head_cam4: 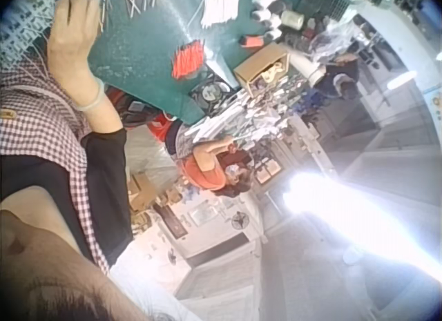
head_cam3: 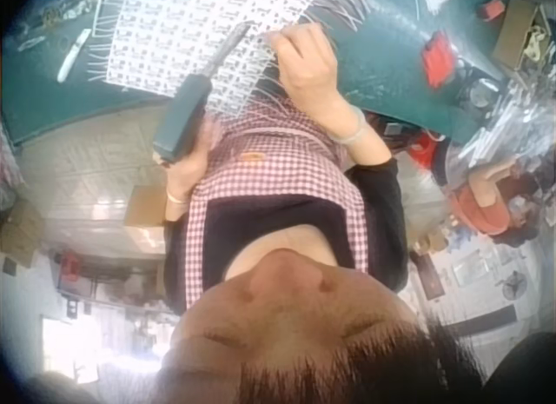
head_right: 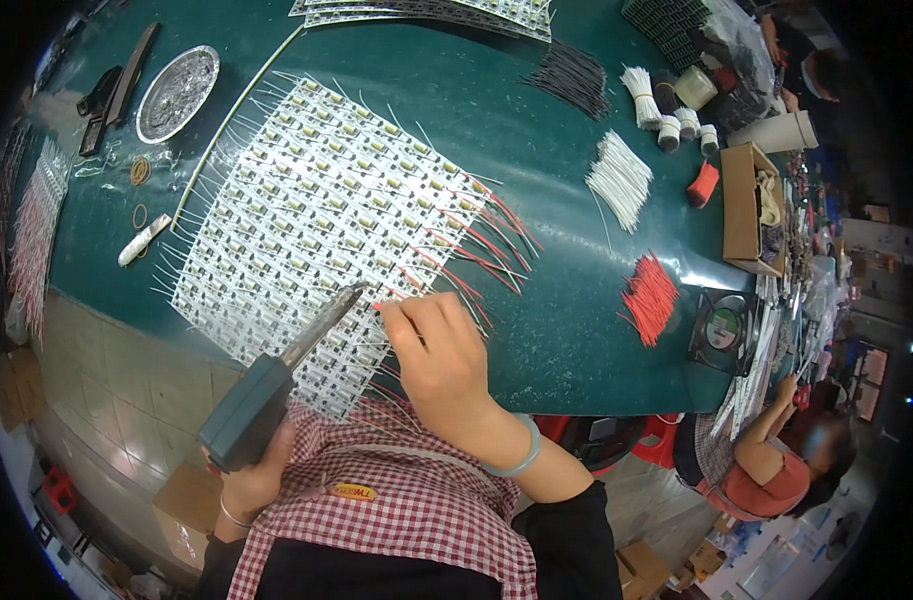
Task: The person uses a soldering iron to attach red and white wires to a grid of LED modules on a circuit board. They pick up individual wires, place them on the board, and apply heat to secure them. The person works methodically across the board, handling the wires and the soldering iron with both hands.
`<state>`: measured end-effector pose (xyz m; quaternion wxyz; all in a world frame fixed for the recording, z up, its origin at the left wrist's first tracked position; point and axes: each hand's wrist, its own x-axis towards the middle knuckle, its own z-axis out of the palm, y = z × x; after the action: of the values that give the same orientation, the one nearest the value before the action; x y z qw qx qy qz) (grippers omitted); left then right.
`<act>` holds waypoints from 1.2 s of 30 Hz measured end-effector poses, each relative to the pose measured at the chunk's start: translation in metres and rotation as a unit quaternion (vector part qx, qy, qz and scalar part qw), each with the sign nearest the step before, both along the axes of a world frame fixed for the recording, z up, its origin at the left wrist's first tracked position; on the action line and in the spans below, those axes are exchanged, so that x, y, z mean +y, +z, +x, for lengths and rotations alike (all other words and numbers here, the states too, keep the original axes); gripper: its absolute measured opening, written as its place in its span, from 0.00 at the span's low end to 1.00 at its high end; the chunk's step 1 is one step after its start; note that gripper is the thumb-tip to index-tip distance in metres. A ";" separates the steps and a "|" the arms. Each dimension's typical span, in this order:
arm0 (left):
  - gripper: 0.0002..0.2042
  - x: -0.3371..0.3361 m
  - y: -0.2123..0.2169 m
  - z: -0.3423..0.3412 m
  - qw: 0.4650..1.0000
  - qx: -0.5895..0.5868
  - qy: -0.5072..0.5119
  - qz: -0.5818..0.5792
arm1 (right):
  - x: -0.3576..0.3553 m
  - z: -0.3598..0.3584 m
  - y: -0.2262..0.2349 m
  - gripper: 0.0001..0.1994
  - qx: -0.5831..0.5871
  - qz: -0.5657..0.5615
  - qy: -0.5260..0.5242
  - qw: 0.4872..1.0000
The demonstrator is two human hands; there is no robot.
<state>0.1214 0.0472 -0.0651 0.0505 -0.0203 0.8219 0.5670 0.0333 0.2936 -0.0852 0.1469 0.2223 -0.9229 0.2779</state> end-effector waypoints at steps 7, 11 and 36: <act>0.13 0.002 -0.003 0.000 1.000 -0.015 -0.008 0.010 | 0.008 -0.010 -0.010 0.15 0.023 0.023 -0.026 0.999; 0.12 0.011 -0.003 -0.012 1.000 0.015 -0.019 0.016 | 0.010 -0.015 -0.014 0.16 0.030 0.038 -0.016 0.999; 0.09 0.021 -0.006 -0.028 0.999 0.016 -0.040 -0.007 | 0.010 -0.020 -0.007 0.17 -0.020 0.050 -0.015 0.998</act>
<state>0.0938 0.0682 -0.0715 0.0601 0.0210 0.8267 0.5591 0.0130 0.3035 -0.0919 0.1210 0.2097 -0.9417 0.2334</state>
